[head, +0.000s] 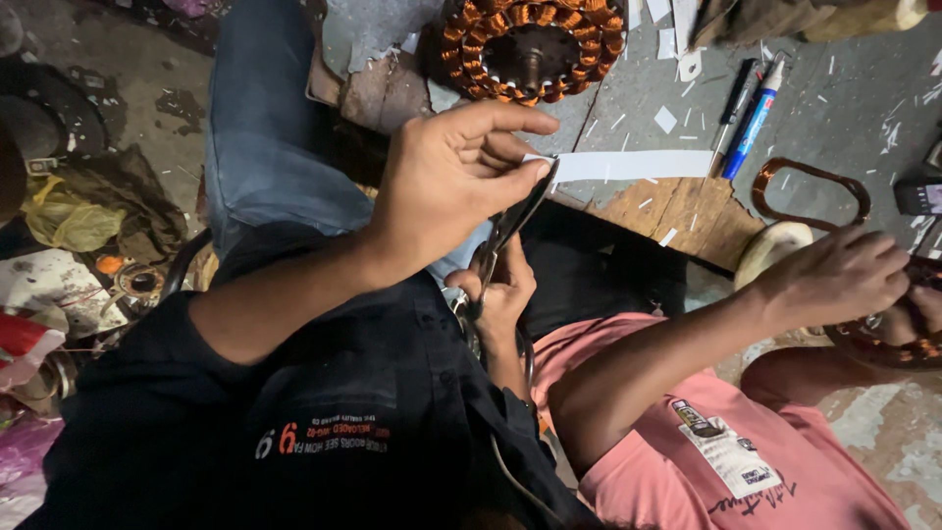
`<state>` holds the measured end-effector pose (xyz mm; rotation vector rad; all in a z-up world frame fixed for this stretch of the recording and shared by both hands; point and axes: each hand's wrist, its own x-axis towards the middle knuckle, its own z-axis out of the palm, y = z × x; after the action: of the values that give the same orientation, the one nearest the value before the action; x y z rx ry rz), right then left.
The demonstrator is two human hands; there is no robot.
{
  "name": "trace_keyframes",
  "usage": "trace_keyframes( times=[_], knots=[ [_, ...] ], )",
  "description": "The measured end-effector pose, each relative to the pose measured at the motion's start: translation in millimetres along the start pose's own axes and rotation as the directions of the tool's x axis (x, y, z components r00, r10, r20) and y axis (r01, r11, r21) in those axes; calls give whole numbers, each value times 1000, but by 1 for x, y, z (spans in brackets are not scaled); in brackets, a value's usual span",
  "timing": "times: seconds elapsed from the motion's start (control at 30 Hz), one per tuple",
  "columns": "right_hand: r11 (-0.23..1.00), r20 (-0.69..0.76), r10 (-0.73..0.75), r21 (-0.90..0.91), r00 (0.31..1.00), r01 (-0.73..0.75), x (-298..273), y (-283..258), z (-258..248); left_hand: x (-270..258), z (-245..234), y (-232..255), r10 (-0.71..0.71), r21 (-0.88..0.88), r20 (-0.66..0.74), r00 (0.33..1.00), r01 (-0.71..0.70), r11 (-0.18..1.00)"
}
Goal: The person insulates the slots of a motor stator by inserting small white paper strips into the copper windings. They use scissors to cut the paper and a screwdriver to press the strips into place. The person works methodically around the stator, ensuring each slot is covered.
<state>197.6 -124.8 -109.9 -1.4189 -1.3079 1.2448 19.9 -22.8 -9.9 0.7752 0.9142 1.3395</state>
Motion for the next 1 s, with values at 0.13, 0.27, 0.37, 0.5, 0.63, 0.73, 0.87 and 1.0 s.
trace_keyframes(
  times=[0.13,0.27,0.37,0.5,0.63,0.73,0.87,1.0],
  knots=[
    [998,8,62,-16,998,-61,-2,2,-3,-1,-2,-5,-11,-38,7,1000,11,999],
    [992,-30,80,98,996,-77,4,-8,-16,2,-4,-7,-39,-45,16,999,40,998],
    [998,-129,30,59,991,-22,16,-18,-36,5,-4,0,-71,-24,17,997,72,997],
    [995,-87,-35,93,996,43,14,-17,-32,9,-5,6,-83,6,2,997,83,997],
    [971,-10,76,228,997,-72,-3,-8,5,8,-14,8,-60,-36,19,998,61,998],
    [943,50,91,316,995,-102,-16,-4,20,4,-21,7,-83,-36,36,996,85,996],
    [981,-3,27,191,1000,-26,-11,-4,24,5,-20,12,-80,-56,26,996,82,995],
    [987,-30,50,155,998,-45,-7,-7,22,2,-16,16,-63,-27,6,998,63,998]
  ],
)
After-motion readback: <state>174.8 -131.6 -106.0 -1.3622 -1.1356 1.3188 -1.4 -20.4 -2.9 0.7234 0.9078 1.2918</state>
